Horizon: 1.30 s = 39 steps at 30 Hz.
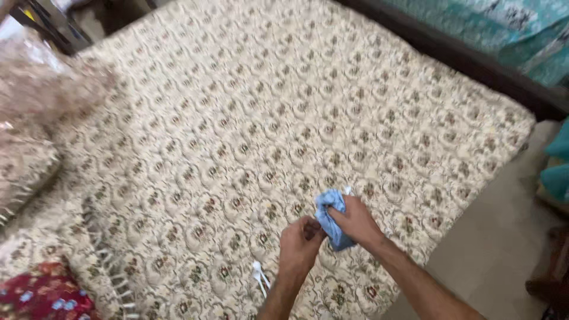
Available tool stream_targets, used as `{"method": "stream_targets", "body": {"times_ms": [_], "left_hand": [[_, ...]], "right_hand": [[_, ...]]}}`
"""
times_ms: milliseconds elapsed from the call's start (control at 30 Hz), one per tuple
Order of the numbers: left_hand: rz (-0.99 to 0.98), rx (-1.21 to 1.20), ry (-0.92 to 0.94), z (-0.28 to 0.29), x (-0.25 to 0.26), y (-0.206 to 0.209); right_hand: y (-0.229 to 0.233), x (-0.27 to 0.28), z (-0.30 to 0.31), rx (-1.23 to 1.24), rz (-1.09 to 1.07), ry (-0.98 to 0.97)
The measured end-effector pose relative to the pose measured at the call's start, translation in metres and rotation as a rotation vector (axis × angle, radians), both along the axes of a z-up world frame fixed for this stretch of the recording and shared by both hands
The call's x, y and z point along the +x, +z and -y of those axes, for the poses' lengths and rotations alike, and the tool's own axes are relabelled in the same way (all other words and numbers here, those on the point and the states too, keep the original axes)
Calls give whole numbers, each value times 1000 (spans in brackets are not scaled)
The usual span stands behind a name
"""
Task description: The person removes small decorative objects and spoons from a wooden cabinet, places them on a bed, and wipes each item with a blue cloth before placing them back on the cabinet shelf.
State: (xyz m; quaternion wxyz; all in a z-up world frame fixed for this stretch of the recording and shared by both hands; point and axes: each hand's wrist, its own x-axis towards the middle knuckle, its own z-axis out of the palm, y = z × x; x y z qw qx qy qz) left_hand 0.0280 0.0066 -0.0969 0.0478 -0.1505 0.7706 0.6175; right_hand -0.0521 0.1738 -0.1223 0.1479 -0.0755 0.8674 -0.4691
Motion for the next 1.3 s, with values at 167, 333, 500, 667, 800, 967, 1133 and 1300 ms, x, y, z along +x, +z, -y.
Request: {"method": "stream_targets", "body": {"times_ms": [167,333,500,667,800,967,1133,1300], "left_hand": [[-96,-185,-202,22,3,39],[39,-187,-167,28,-4,75],[33,40,-44,31,-17,95],[-110,-42,-166,38,-26,96],[-84,-105,-222,36,-17,96],[-161,-262,-287,37,-10,101],[-176,-358,-332,44,-8,114],[-183,-228,-324,55,-18,122]], "right_hand": [[63,8,1,345,-232,221],[110,7,19,447,17,97],[126,2,34,-715,385,-644],[114,7,38,-522,255,-336],[131,13,42,-148,-182,-150],[163,19,41,379,-246,-52],[159,16,32,594,-230,83],[141,3,13,-281,64,8]]}}
